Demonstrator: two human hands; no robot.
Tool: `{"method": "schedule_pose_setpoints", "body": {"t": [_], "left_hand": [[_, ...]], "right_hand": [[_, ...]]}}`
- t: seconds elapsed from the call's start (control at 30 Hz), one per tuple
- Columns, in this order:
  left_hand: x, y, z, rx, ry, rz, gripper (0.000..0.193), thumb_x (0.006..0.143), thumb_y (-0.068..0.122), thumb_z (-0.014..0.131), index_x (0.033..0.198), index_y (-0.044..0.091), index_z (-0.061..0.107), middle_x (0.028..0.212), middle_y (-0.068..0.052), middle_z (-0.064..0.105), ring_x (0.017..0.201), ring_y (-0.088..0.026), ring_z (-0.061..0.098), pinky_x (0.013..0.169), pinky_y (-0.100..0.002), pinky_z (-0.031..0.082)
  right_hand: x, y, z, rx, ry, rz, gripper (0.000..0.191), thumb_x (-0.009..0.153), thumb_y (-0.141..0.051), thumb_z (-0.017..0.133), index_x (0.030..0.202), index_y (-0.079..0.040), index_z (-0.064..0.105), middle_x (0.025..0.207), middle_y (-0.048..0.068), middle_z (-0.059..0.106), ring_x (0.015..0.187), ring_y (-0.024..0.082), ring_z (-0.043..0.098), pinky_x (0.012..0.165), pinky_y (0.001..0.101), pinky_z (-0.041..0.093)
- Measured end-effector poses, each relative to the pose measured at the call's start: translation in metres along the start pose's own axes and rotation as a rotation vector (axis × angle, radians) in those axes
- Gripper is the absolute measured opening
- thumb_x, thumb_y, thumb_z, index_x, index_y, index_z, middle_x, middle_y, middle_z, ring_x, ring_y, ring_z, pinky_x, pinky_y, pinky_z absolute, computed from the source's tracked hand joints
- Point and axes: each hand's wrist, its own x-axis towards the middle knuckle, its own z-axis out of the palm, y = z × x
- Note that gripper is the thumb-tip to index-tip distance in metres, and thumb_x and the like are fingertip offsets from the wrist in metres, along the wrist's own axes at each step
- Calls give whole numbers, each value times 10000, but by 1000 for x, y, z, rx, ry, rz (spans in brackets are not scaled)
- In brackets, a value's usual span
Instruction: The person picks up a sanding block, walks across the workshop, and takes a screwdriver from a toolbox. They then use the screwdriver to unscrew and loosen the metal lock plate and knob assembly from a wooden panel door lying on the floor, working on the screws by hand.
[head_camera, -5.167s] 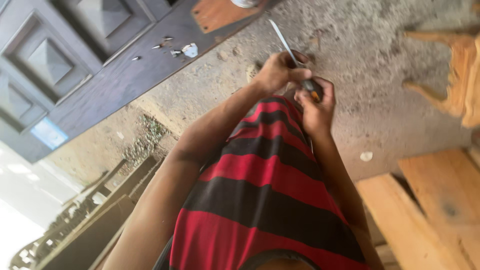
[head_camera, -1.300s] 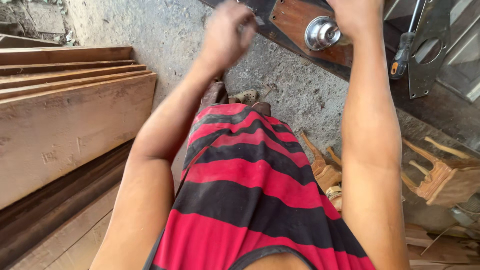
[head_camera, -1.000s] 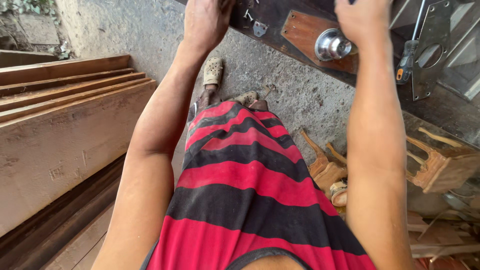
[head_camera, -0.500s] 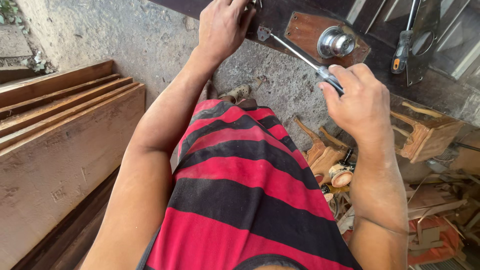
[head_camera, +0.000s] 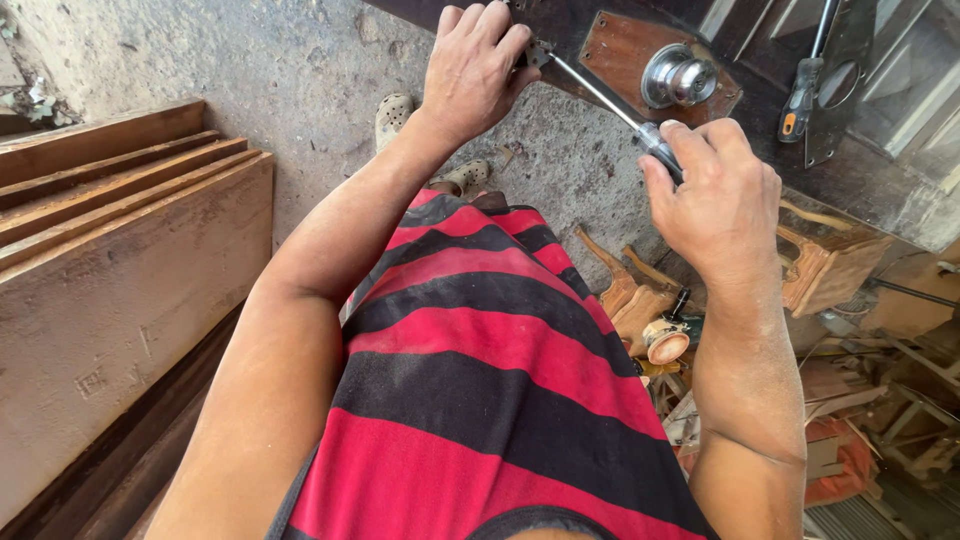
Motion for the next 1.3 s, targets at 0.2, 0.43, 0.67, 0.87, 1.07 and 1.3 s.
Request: {"method": "schedule_pose_setpoints", "body": {"t": [0.2,0.43,0.67,0.87,1.07,1.3], "left_hand": [[-2,0,1,0,24,0,416,834,344,845,1082,119,599,1045,-75,516,989,-273,518,852,-433,382],[-2,7,10,27,81,-64,446,870,435,844,1046,112,591,1020,-78,513,980,-274,511,848,-439,373],[-4,5,15,42,109,-117,424,860,421,837,1007,115,583,998,-78,509,964,-278,508,845,-443,373],[-3,2,11,33,109,-113,430,844,417,837,1007,110,584,998,-83,510,964,-283,509,840,-447,371],[-1,3,9,42,104,-113,418,855,406,840,1015,115,585,997,-82,507,971,-283,509,848,-449,373],[0,6,11,44,97,-123,417,859,398,847,1028,120,587,1013,-82,514,981,-281,509,853,-450,372]], "right_hand": [[9,-17,-10,-117,52,-142,303,927,-157,871,1189,-81,738,1020,69,591,932,259,665,758,387,545],[13,-35,-13,-191,54,-215,282,945,-132,850,1197,-75,738,1029,58,585,931,245,633,751,370,537],[7,-48,-3,-200,74,-215,263,983,-119,818,1231,-78,742,1061,59,576,920,246,625,751,369,526],[1,-55,9,-182,115,-184,253,977,-111,800,1217,-75,730,1096,60,591,936,253,619,763,373,532],[-3,-51,10,-172,108,-156,262,952,-112,807,1204,-84,740,1076,58,594,903,258,610,734,381,523],[-2,-34,8,-11,6,4,294,978,-177,831,1243,-86,741,1113,95,616,950,259,672,792,372,562]]}}
